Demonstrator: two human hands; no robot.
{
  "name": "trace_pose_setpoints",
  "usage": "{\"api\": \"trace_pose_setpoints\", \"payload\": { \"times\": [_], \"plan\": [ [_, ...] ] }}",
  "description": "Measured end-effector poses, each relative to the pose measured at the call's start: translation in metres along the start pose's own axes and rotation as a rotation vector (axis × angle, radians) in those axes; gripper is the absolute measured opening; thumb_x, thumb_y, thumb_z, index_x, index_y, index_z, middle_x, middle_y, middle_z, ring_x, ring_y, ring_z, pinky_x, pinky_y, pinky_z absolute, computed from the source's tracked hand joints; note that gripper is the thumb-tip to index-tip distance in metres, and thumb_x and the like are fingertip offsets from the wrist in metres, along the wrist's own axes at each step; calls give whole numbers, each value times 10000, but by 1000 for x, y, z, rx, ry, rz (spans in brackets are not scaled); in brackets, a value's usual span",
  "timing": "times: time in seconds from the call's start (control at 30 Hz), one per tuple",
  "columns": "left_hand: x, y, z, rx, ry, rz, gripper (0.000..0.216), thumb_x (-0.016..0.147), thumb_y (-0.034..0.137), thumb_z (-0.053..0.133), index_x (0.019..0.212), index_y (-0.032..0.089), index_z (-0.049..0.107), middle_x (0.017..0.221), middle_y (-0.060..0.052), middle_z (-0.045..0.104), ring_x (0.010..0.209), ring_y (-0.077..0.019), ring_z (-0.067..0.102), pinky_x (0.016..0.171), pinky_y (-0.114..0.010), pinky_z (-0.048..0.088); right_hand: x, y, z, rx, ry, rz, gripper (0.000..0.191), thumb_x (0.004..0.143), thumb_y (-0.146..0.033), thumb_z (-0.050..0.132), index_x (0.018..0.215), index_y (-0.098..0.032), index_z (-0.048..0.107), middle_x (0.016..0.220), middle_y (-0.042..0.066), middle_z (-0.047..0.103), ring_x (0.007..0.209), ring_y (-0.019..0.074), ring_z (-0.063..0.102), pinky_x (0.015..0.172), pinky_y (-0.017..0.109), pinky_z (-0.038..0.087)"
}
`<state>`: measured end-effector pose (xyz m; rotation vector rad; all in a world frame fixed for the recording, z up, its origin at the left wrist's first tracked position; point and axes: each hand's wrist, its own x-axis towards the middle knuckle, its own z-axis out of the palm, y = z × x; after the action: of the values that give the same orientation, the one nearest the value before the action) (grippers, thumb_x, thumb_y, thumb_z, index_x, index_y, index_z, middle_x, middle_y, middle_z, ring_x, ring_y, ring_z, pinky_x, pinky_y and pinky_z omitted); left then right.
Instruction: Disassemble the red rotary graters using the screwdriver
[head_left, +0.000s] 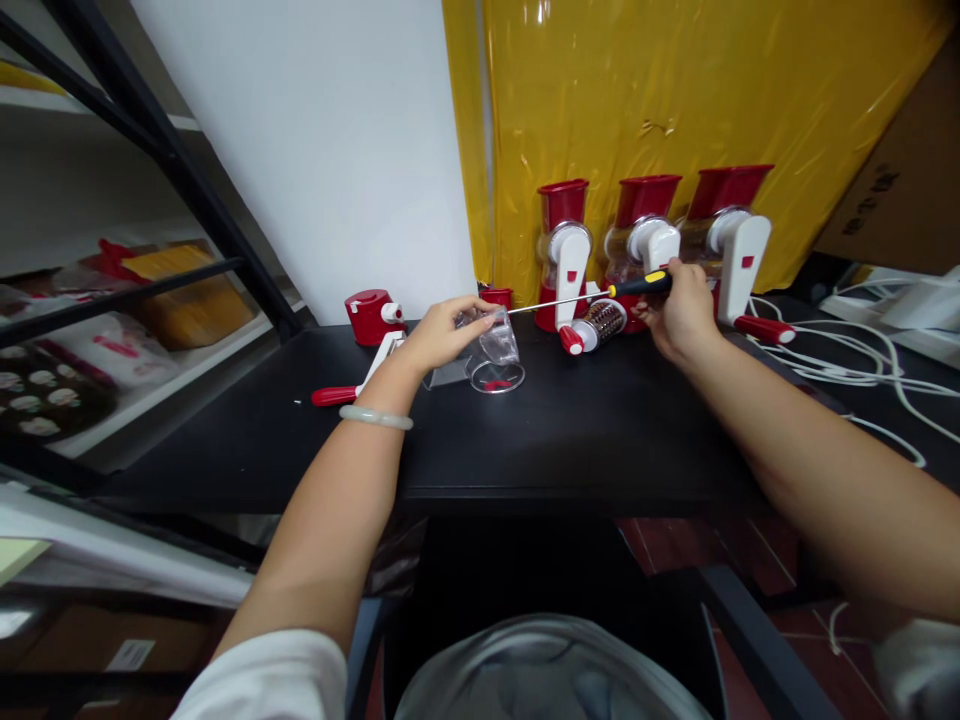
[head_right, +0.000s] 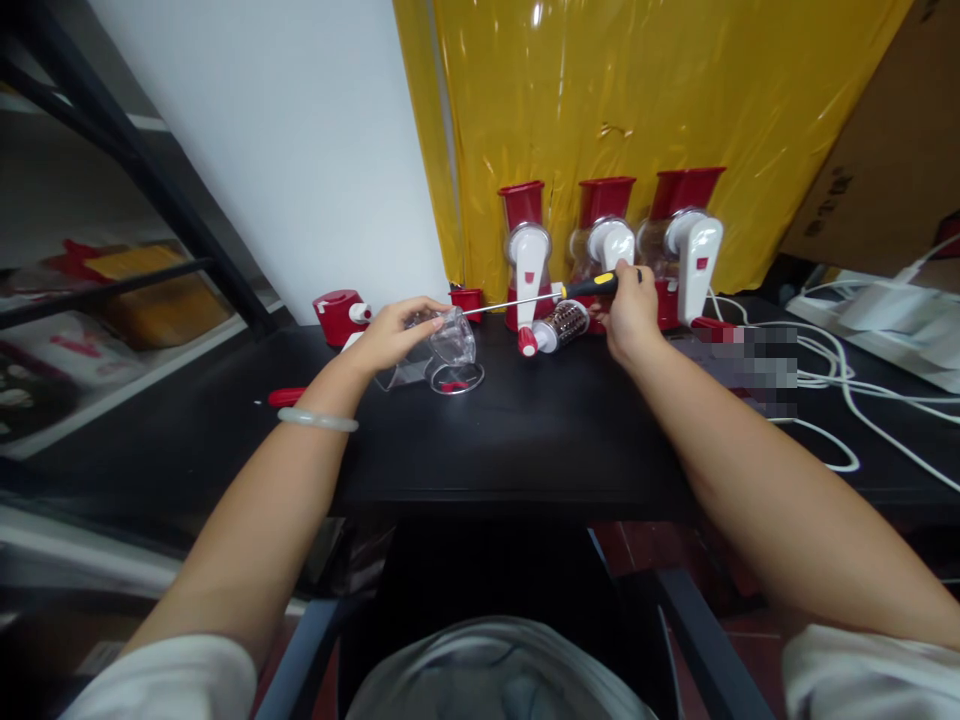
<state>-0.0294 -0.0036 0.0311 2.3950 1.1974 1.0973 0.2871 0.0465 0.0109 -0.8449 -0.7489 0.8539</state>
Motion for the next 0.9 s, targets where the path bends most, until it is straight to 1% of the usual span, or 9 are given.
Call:
{"api": "trace_pose_setpoints", "payload": {
  "times": [0.1, 0.23, 0.33, 0.4, 0.5, 0.57, 0.67, 0.83, 0.9],
  "plan": [
    [0, -1, 0, 1, 1, 2, 295, 878, 415, 600, 1054, 198, 698, 1113, -77, 726, 1001, -212, 646, 933, -383, 468, -3, -4, 2, 14, 19, -10, 70, 894, -247, 468, 830, -258, 442, 633, -65, 483, 456, 98, 455, 476, 263, 482],
    [0, -1, 0, -3, -5, -6, 306, 883, 417, 594, 1063, 191, 695, 1125, -81, 722, 1017, -215, 643, 950, -384, 459, -4, -6, 2, 24, 23, -25, 69, 888, -197, 451, 851, -255, 454, 647, -59, 510, 459, 97, 454, 498, 272, 505],
    [0, 0, 0, -12, -2, 4, 310, 881, 411, 600, 1068, 184, 697, 1108, -86, 725, 999, -215, 647, 939, -384, 464, -1, -3, 2, 31, 25, -9, 65, 889, -243, 477, 835, -263, 448, 644, -59, 507, 459, 99, 454, 483, 272, 511],
    [0, 0, 0, -12, 0, 6, 308, 882, 412, 601, 1064, 185, 700, 1102, -86, 727, 995, -215, 649, 930, -381, 468, 1, 0, 2, 44, 29, 5, 104, 881, -298, 513, 825, -267, 431, 647, -63, 499, 464, 100, 467, 462, 272, 511],
    [0, 0, 0, -12, -1, 2, 308, 878, 414, 604, 1060, 186, 703, 1115, -88, 725, 1011, -217, 647, 932, -377, 467, 2, 3, 3, 75, 24, -18, 175, 865, -344, 555, 831, -263, 404, 672, -73, 507, 470, 96, 496, 463, 270, 513],
    [0, -1, 0, -16, -3, 6, 315, 875, 416, 605, 1066, 185, 702, 1115, -87, 726, 1004, -214, 648, 929, -375, 469, 2, 4, 4, 87, 17, -35, 188, 868, -347, 563, 839, -263, 397, 654, -79, 505, 468, 98, 508, 474, 267, 511],
    [0, -1, 0, -11, 2, 11, 313, 875, 412, 607, 1066, 182, 702, 1093, -84, 730, 976, -208, 651, 915, -370, 474, 2, 4, 4, 83, 14, -30, 153, 897, -326, 525, 839, -261, 399, 605, -79, 493, 459, 106, 510, 485, 268, 507],
    [0, -1, 1, -12, 3, 10, 298, 877, 400, 607, 1062, 187, 702, 1112, -82, 727, 988, -206, 648, 919, -370, 471, 2, 2, 2, 81, 15, -76, 140, 872, -309, 574, 852, -261, 445, 664, -67, 541, 518, 110, 561, 487, 255, 497],
    [0, -1, 1, -9, 4, 14, 296, 877, 397, 607, 1062, 187, 702, 1107, -82, 728, 982, -204, 648, 918, -369, 470, 2, 0, 1, 70, 9, -93, 90, 873, -295, 572, 865, -253, 493, 670, -60, 556, 515, 103, 563, 463, 234, 474]
  ]
}}
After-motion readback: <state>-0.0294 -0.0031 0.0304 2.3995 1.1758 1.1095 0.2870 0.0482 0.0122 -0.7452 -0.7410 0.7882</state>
